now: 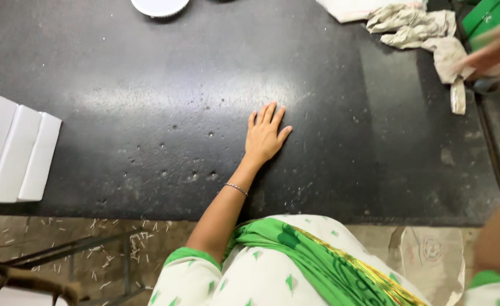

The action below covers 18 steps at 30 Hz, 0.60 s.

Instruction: The person folds a cardboard outer box flat, inserts a white inner box into it, places a plastic-wrapped round LED light fixture inside, closes the box, and sets the packed box on a stack at the side of the table, repeating the packing cycle.

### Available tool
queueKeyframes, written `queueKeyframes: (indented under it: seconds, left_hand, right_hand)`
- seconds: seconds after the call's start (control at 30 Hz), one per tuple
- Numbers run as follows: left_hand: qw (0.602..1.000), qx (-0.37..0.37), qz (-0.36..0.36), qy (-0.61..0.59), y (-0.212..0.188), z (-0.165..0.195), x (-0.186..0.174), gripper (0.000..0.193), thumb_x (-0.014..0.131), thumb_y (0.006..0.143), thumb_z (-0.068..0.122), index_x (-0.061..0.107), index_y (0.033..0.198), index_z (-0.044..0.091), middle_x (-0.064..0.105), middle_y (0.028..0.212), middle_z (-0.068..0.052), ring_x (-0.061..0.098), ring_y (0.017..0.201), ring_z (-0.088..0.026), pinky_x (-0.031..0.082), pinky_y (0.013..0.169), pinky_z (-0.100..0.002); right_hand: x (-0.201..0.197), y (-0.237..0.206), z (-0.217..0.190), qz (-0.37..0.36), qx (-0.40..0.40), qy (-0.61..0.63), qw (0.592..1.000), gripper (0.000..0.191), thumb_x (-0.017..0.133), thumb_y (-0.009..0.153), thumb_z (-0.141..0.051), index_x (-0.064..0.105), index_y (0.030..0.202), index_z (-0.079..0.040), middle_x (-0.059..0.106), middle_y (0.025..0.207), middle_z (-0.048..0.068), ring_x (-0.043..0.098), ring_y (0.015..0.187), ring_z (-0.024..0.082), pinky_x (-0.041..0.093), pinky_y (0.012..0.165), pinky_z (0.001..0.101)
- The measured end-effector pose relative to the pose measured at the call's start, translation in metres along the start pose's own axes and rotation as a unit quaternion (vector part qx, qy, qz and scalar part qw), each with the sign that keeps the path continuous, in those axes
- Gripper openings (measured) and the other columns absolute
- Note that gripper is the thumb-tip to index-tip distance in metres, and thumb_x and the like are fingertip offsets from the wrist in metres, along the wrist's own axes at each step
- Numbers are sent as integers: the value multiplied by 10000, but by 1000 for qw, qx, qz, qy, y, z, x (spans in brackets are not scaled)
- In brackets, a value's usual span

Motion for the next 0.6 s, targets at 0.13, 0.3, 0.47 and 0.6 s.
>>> queueKeyframes:
  seconds: [0.13, 0.3, 0.47, 0.6]
  left_hand:
    - [999, -5, -1, 38, 31, 4, 10, 601, 529, 997, 499, 506, 1492, 159, 420, 1587, -112, 350, 1476, -284, 188, 1205, -540]
    - [1000, -18, -6, 25, 32, 7, 12, 588, 541, 1014, 482, 496, 1513, 174, 423, 1607, -99, 355, 1494, -277, 194, 1235, -527]
    - [1000, -23, 1, 22, 31, 10, 11, 582, 562, 1000, 471, 502, 1510, 197, 421, 1609, -78, 365, 1491, -265, 216, 1232, -530]
    - [1000, -18, 3, 14, 34, 12, 8, 577, 576, 1005, 458, 503, 1512, 191, 419, 1609, -76, 367, 1494, -264, 221, 1234, -533]
  right_hand:
    - [87, -69, 91, -127, 222, 64, 965, 176, 657, 965, -107, 727, 1115, -49, 767, 1022, 53, 735, 960, 134, 577, 839, 283]
    - [214, -135, 177, -177, 321, 235, 900, 198, 653, 964, -141, 732, 1119, -47, 779, 1026, 61, 725, 945, 105, 571, 821, 248]
    - [255, -164, 195, -85, 383, 185, 901, 167, 660, 973, -128, 742, 1093, -45, 762, 882, 48, 685, 711, 82, 556, 608, 235]
    - [249, -152, 176, -71, 257, 80, 960, 122, 696, 958, -99, 748, 1049, -37, 746, 827, 43, 692, 658, 72, 528, 580, 228]
Point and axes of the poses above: each hand's wrist, its own y-axis towards the middle knuckle, its own x-axis out of the palm, z = x × y, the point moved 7 cm from there along y, towards the middle knuckle
